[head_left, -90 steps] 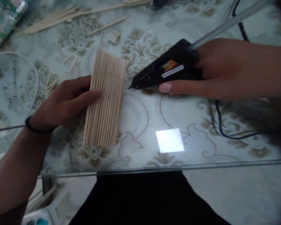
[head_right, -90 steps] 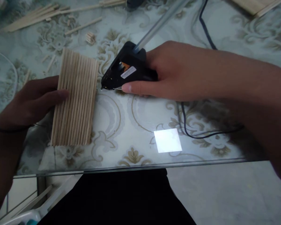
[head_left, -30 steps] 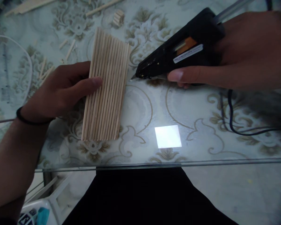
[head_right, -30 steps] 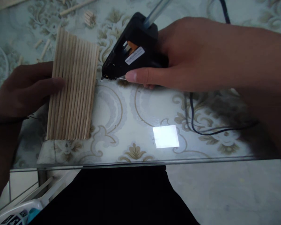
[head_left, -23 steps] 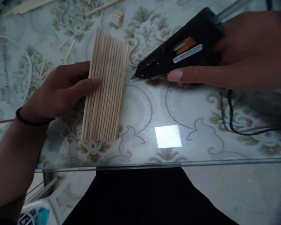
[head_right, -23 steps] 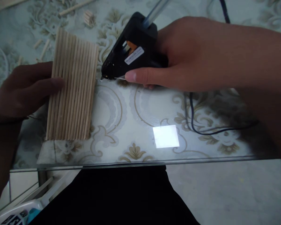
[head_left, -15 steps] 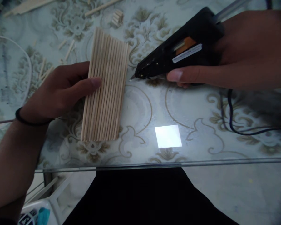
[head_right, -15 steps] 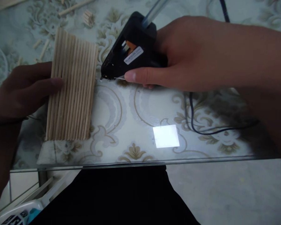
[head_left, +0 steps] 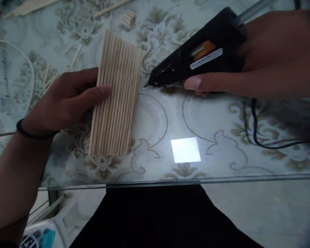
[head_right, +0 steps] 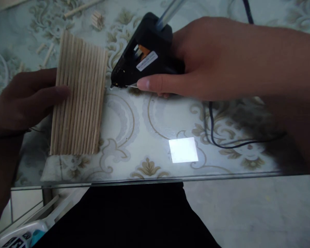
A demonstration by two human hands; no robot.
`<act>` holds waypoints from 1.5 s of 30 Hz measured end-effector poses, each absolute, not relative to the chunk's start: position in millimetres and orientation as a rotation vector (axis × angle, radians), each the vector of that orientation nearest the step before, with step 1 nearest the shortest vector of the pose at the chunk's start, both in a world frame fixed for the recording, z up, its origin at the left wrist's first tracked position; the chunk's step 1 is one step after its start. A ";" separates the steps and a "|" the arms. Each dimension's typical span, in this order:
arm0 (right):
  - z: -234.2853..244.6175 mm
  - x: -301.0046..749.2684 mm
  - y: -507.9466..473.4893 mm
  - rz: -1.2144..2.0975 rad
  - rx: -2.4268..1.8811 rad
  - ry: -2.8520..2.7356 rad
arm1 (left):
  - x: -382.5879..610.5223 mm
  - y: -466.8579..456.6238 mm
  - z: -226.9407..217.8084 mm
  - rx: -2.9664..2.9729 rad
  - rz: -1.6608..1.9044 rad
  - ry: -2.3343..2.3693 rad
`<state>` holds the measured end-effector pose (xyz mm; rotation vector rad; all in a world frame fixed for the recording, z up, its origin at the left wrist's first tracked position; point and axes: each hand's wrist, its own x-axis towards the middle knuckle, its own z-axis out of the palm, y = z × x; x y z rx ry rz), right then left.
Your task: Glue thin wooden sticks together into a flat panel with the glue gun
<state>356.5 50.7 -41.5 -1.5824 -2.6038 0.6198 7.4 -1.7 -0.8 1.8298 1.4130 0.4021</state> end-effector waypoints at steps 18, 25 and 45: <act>-41.5 353.4 50.5 0.539 -1.611 -2.671 | 6.3 -1.3 -0.8 1.826 0.394 1.430; -38.0 349.3 49.7 0.556 -1.671 -2.667 | 7.8 -1.2 -1.6 1.820 0.420 1.425; -37.2 351.3 49.6 0.541 -1.618 -2.673 | 9.4 -1.4 0.3 1.831 0.389 1.420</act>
